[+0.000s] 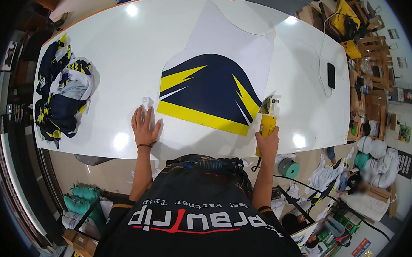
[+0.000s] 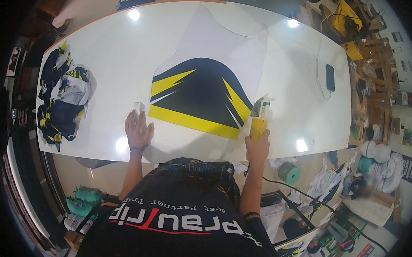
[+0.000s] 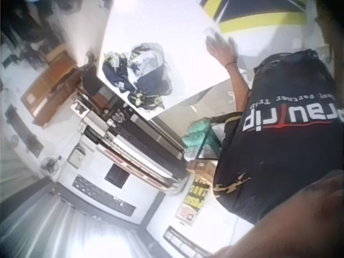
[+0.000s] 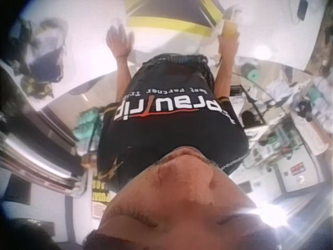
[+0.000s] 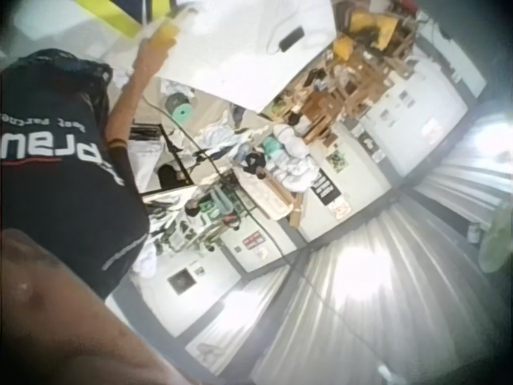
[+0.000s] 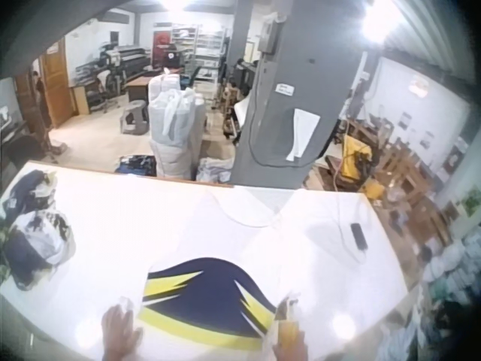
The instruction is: The person lays out a large printed fabric sheet on a white table and uses a yellow electric fabric cutter to trim the material along the design lines. The person repeatedly repositions the fabric, cuts along edges, and removes excess pieces, leaving cut fabric sections on the table.
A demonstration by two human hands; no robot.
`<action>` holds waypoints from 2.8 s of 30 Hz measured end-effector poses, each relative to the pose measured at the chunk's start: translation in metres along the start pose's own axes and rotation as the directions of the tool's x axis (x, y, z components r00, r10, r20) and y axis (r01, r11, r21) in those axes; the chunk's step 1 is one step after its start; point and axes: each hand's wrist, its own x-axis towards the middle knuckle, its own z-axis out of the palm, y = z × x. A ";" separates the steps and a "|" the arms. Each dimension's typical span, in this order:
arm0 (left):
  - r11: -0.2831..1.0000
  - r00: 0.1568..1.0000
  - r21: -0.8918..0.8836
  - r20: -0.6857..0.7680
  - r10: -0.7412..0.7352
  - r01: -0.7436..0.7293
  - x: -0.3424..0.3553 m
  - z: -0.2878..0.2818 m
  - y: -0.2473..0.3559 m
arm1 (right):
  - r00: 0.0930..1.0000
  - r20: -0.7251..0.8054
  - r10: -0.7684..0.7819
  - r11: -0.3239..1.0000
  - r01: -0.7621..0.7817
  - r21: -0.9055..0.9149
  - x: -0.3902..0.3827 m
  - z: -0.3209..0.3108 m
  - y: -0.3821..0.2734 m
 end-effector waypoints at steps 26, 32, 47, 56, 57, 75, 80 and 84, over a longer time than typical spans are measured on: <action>0.989 0.988 -0.012 -0.052 -0.148 0.148 -0.003 0.009 -0.002 | 0.879 0.251 -0.406 0.850 0.464 -0.249 0.103 -0.075 0.038; 0.990 0.988 -0.014 -0.063 -0.142 0.141 -0.002 0.008 0.000 | 0.871 0.258 -0.418 0.853 0.474 -0.220 0.107 -0.067 0.023; 0.987 0.985 -0.051 -0.073 -0.156 0.153 -0.001 0.004 0.003 | 0.844 0.254 -0.473 0.815 0.529 -0.239 0.133 -0.051 -0.046; 0.974 0.974 0.000 -0.003 -0.227 0.227 -0.001 0.002 0.007 | 0.807 0.318 -0.497 0.748 0.584 -0.314 0.166 -0.049 -0.104; 0.974 0.974 0.009 0.005 -0.225 0.225 0.000 0.002 0.007 | 0.802 0.326 -0.501 0.739 0.592 -0.321 0.170 -0.049 -0.112; 0.957 0.957 -0.020 -0.026 -0.289 0.289 0.002 -0.007 0.015 | 0.527 0.561 -0.638 0.402 0.850 -0.341 0.232 -0.037 -0.234; 0.931 0.923 -0.021 -0.125 -0.365 0.365 -0.001 -0.005 0.014 | 0.408 0.610 -0.680 0.275 0.912 -0.304 0.237 -0.030 -0.267; 0.911 0.896 -0.017 -0.176 -0.407 0.411 -0.003 -0.002 0.011 | 0.315 0.633 -0.708 0.173 0.945 -0.277 0.239 -0.021 -0.291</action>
